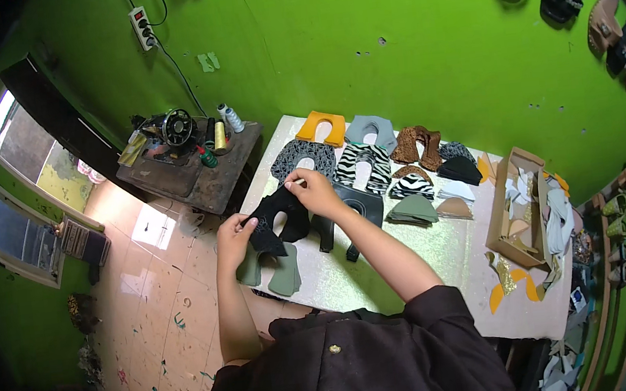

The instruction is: The recorder is organizing various shoe components on a table, including uppers and decorative elements.

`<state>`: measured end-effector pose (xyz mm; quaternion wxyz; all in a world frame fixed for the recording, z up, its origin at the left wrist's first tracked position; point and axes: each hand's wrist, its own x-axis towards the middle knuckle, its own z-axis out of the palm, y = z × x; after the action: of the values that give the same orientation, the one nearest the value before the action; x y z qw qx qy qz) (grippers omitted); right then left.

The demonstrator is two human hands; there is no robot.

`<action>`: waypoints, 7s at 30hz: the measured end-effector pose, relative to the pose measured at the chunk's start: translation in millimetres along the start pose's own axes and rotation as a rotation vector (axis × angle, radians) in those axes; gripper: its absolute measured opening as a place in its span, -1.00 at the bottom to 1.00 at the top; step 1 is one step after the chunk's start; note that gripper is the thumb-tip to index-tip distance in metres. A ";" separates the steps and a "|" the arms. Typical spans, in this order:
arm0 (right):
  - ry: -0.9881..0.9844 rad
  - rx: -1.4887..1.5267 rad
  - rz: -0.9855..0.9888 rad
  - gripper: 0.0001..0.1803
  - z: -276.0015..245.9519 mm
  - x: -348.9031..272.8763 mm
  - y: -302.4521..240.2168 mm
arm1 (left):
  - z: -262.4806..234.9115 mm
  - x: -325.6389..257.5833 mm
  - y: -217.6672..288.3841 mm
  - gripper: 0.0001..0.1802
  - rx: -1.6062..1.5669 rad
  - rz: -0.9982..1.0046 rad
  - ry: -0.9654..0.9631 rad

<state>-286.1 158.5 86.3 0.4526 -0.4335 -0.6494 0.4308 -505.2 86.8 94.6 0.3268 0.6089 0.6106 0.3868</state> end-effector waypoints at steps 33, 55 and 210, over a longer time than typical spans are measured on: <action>0.032 -0.935 -0.231 -0.64 82.1 -40.4 96.0 | 51.8 94.1 -122.0 -0.81 0.433 0.355 0.155; 0.056 -0.897 -0.187 -0.73 55.2 -17.5 123.0 | 89.7 36.2 -110.3 -0.57 0.299 0.289 -0.130; 0.722 -0.919 0.636 -0.58 -279.3 -424.5 112.3 | 391.3 -189.3 31.9 -0.57 0.459 0.674 -0.495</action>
<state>92.9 -170.9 -50.4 0.2614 -0.8700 -0.4150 0.0503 -140.6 -74.0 -81.9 0.1759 0.9033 0.3526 0.1694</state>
